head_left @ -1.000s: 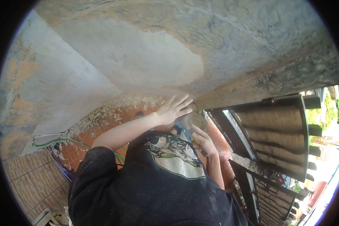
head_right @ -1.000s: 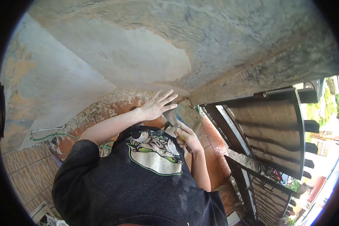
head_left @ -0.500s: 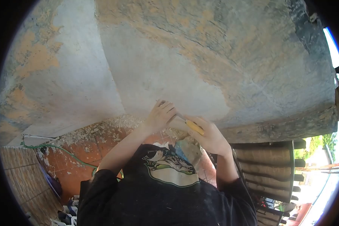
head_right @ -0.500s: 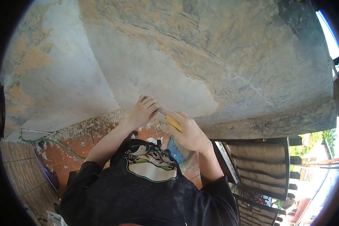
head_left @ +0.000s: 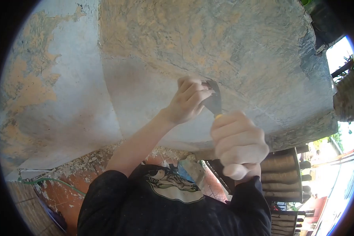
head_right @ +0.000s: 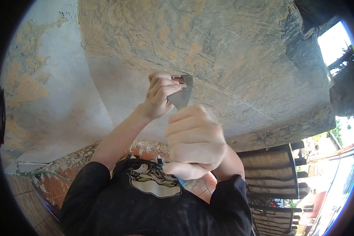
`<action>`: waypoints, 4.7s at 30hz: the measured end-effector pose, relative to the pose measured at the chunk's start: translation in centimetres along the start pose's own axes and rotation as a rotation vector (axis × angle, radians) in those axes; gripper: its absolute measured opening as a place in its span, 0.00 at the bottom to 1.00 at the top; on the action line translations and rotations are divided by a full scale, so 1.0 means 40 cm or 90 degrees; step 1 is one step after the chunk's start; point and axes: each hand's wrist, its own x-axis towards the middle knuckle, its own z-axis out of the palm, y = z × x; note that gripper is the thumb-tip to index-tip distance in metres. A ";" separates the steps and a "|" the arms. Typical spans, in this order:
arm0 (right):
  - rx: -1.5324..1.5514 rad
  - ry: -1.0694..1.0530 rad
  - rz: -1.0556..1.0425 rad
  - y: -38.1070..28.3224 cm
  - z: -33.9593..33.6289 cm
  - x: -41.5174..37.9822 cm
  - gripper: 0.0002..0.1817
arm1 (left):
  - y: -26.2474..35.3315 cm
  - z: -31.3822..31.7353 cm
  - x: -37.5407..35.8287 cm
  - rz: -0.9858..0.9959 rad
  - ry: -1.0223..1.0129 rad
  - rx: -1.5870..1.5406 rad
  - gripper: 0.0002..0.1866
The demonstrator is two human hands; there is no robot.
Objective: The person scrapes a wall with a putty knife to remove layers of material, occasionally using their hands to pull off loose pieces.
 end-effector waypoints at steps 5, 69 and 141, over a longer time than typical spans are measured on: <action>0.043 0.166 0.075 0.014 -0.069 0.093 0.21 | 0.009 -0.063 0.108 -0.077 -0.096 -0.050 0.11; -0.068 0.246 -0.023 0.050 -0.028 -0.065 0.15 | 0.035 -0.021 0.055 -0.012 -0.266 0.115 0.09; -0.041 -0.071 0.773 -0.025 -0.409 -0.880 0.12 | 0.218 0.670 -0.261 0.055 -0.009 0.061 0.17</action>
